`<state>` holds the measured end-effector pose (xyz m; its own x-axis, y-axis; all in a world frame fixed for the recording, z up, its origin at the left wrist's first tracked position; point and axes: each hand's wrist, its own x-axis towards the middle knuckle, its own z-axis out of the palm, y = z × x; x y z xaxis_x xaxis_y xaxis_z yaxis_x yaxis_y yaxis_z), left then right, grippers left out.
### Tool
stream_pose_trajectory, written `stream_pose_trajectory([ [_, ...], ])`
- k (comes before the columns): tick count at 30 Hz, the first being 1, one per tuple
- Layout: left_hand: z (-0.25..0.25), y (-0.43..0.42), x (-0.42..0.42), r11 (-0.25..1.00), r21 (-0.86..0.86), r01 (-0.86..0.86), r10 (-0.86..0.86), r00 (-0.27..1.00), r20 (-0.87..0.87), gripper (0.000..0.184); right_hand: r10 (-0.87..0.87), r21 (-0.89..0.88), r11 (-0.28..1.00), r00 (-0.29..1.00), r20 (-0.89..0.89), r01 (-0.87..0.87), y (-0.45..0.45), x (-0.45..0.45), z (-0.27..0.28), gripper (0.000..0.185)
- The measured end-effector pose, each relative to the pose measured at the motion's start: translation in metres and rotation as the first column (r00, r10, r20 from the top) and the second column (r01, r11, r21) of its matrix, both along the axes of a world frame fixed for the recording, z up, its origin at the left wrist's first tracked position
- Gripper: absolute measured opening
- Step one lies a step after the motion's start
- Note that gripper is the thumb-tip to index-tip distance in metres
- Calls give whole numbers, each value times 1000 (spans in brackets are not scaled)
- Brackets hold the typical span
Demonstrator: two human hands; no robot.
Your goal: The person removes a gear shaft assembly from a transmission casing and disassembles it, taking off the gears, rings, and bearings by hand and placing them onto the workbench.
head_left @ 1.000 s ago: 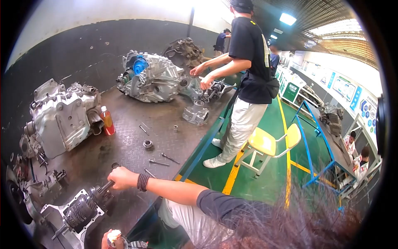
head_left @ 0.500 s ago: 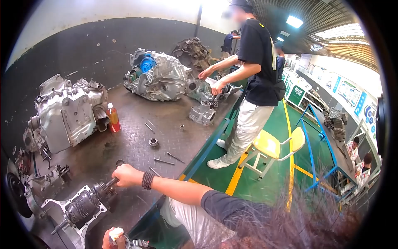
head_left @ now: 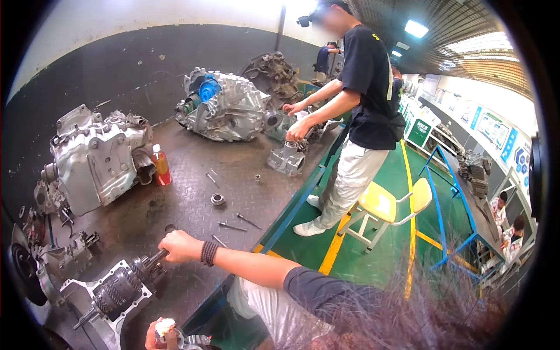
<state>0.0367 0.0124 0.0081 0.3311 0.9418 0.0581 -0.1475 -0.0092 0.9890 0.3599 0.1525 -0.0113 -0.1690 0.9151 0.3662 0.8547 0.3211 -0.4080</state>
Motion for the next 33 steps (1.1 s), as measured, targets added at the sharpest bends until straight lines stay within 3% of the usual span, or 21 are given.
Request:
stream_pose_trajectory([
  [3, 4, -2, 2, 999, 26, -19, 20, 999, -33, 28, -5, 6, 1000, 1000, 1, 5, -1, 0, 2, 21],
  [6, 10, -2, 0, 999, -55, 0, -4, 997, -77, 28, -14, -41, 999, 1000, 10, 14, -1, -2, 5, 20],
  [13, -3, 0, -1, 993, 116, 7, -7, 1000, 6, 28, -35, -123, 991, 998, 58, 42, 7, -2, -2, 22],
  [16, -9, 2, -2, 996, 80, 39, -40, 999, 7, 30, -16, -98, 995, 999, 49, 20, 9, 1, -3, 24],
  [19, 7, -3, 3, 987, 143, -74, 76, 997, -14, 40, -26, -112, 993, 998, 51, 32, 9, -1, -4, 25],
  [21, -20, 10, -10, 973, 232, 23, -19, 1000, -19, 39, -25, -125, 992, 998, 61, 32, 9, -1, -2, 24],
  [22, -14, 9, -10, 990, 142, 14, -12, 1000, -20, 39, -14, -117, 993, 998, 55, 20, 9, -1, -1, 24],
  [24, -1, 4, -4, 992, 130, -11, 12, 1000, -11, 38, -20, -126, 992, 998, 59, 27, 8, -1, 1, 24],
  [26, 18, 3, 8, 970, 240, -30, 40, 999, -37, 37, -33, -125, 991, 996, 79, 43, 8, 1, 3, 22],
  [29, 16, -3, 5, 999, 32, -44, 46, 996, -70, 33, -22, -138, 990, 996, 86, 34, 6, -3, 6, 21],
  [31, 29, 2, 6, 978, 209, 12, 15, 992, -126, 31, 2, -42, 999, 998, 56, 0, 12, -3, -5, 15],
  [33, 17, 5, 10, 974, 225, 3, 15, 996, -82, 32, -25, -108, 993, 995, 96, 36, 15, -1, -4, 27],
])
